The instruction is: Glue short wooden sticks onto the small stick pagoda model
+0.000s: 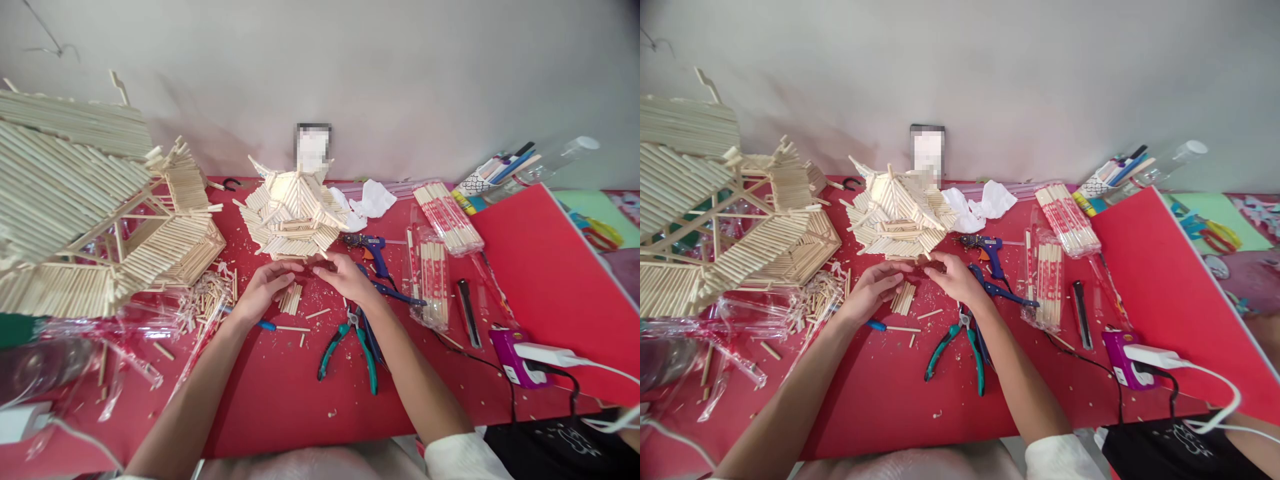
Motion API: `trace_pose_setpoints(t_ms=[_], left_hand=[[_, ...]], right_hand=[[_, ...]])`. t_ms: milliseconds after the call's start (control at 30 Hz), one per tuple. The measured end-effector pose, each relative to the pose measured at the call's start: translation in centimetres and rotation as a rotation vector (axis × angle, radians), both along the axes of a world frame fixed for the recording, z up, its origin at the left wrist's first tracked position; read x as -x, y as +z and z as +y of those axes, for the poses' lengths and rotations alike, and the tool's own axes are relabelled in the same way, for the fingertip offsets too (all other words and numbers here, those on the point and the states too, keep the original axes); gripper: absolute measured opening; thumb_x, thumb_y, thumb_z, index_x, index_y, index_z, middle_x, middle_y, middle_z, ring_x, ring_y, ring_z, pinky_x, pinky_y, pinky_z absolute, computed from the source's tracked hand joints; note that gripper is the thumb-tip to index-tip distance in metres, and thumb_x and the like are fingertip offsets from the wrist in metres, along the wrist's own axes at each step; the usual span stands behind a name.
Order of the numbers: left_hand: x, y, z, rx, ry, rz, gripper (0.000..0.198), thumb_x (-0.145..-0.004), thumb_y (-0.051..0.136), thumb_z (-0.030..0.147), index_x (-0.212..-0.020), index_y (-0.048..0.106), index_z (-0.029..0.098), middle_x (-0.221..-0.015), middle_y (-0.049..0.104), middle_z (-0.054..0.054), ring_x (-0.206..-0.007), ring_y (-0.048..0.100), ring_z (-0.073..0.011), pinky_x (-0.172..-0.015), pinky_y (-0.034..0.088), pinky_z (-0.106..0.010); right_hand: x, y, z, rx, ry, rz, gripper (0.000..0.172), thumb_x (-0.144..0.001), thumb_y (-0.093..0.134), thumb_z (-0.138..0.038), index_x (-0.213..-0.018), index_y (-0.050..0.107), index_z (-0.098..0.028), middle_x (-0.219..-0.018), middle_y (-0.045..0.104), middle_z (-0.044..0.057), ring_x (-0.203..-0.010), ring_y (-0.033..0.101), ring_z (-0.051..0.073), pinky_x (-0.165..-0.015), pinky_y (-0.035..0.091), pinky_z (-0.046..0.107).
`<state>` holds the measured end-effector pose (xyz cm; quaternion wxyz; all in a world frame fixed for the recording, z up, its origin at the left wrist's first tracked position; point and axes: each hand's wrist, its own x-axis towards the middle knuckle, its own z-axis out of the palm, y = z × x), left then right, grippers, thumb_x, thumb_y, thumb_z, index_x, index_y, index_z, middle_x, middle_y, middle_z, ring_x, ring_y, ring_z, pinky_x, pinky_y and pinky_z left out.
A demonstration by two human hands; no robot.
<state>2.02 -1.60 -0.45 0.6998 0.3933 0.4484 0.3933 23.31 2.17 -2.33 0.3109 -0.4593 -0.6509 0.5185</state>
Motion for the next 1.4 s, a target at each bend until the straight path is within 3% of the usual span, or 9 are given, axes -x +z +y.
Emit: trace_pose_setpoints(t_ms=[133, 267, 367, 567, 767, 967, 1100, 1267, 1400], left_hand=[[0.2, -0.2, -0.1, -0.068, -0.033, 0.118, 0.033, -0.083, 0.071, 0.04, -0.104, 0.069, 0.015, -0.07, 0.061, -0.001, -0.056, 0.048, -0.0085, -0.049, 0.03, -0.021], [0.6, 0.3, -0.3, -0.222, -0.091, 0.269, 0.028, -0.082, 0.071, 0.037, -0.098, 0.064, 0.016, -0.093, 0.067, -0.006, -0.069, 0.056, -0.0118, -0.061, 0.043, -0.024], [0.8, 0.8, -0.5, -0.281, -0.132, 0.347, 0.025, -0.082, 0.071, 0.032, -0.095, 0.057, 0.018, -0.094, 0.064, -0.004, -0.071, 0.056, -0.0118, -0.062, 0.043, -0.023], [0.5, 0.9, -1.0, -0.296, -0.146, 0.335, 0.025, -0.082, 0.071, 0.029, -0.095, 0.052, 0.02, -0.087, 0.057, 0.002, -0.066, 0.05, -0.0085, -0.061, 0.041, -0.021], [0.1, 1.6, -1.3, -0.299, -0.189, 0.335, 0.024, -0.086, 0.067, 0.036, -0.096, 0.051, 0.02, -0.079, 0.055, 0.004, -0.059, 0.048, -0.0081, -0.056, 0.039, -0.022], [1.1, 1.4, -1.3, -0.453, -0.086, 0.924, 0.019, -0.087, 0.065, 0.04, -0.09, 0.058, 0.022, -0.08, 0.066, 0.002, -0.062, 0.057, -0.0126, -0.061, 0.039, -0.025], [2.3, 1.4, -1.5, -0.526, -0.138, 1.164, 0.014, -0.093, 0.054, 0.032, -0.091, 0.065, 0.025, -0.079, 0.071, 0.001, -0.067, 0.063, -0.0157, -0.062, 0.038, -0.026], [3.8, 2.1, -1.5, -0.589, -0.053, 1.143, 0.025, -0.094, 0.05, 0.028, -0.107, 0.072, 0.027, -0.099, 0.077, -0.003, -0.085, 0.071, -0.021, -0.07, 0.044, -0.027], [5.3, 2.6, -1.3, -0.621, -0.042, 1.109, 0.017, -0.088, 0.064, 0.038, -0.086, 0.077, 0.027, -0.088, 0.077, -0.003, -0.078, 0.069, -0.0225, -0.069, 0.045, -0.028]], right_hand=[[0.3, 0.0, -0.1, 0.017, 0.014, 0.077, 0.022, -0.089, 0.064, -0.025, -0.109, 0.071, -0.02, -0.108, 0.074, 0.007, -0.105, 0.067, 0.022, -0.096, 0.049, 0.037], [0.1, 0.3, -0.3, 0.039, -0.013, -0.007, 0.016, -0.088, 0.062, -0.025, -0.1, 0.069, -0.018, -0.097, 0.072, 0.004, -0.077, 0.064, 0.016, -0.072, 0.049, 0.029], [0.0, 0.9, -0.6, 0.035, -0.013, -0.044, 0.011, -0.087, 0.063, -0.025, -0.096, 0.065, -0.018, -0.092, 0.069, 0.003, -0.064, 0.056, 0.012, -0.06, 0.044, 0.026], [0.1, 3.1, -1.9, -0.07, 0.176, -0.041, 0.025, -0.087, 0.067, -0.022, -0.111, 0.062, -0.021, -0.102, 0.068, 0.003, -0.072, 0.057, 0.012, -0.07, 0.047, 0.027], [0.5, 3.9, -2.7, -0.243, 0.098, -0.146, 0.009, -0.092, 0.066, -0.029, -0.095, 0.067, -0.021, -0.087, 0.069, 0.001, -0.073, 0.06, 0.014, -0.07, 0.047, 0.027], [-0.6, 3.6, -2.4, -0.245, 0.016, -0.177, 0.008, -0.091, 0.066, -0.026, -0.096, 0.068, -0.02, -0.087, 0.071, 0.002, -0.074, 0.063, 0.014, -0.068, 0.048, 0.026], [-1.3, 3.8, -2.1, -0.243, 0.05, -0.247, 0.013, -0.093, 0.063, -0.026, -0.104, 0.07, -0.021, -0.095, 0.074, 0.004, -0.083, 0.067, 0.016, -0.072, 0.049, 0.027], [-2.2, 5.5, -2.6, -0.265, 0.204, -0.363, 0.016, -0.096, 0.059, -0.025, -0.1, 0.075, -0.023, -0.101, 0.076, 0.005, -0.094, 0.068, 0.019, -0.085, 0.049, 0.032], [-4.0, 7.4, -3.3, -0.128, 0.628, -0.231, 0.012, -0.093, 0.065, -0.029, -0.092, 0.076, -0.023, -0.09, 0.075, 0.003, -0.083, 0.067, 0.017, -0.076, 0.049, 0.029]])
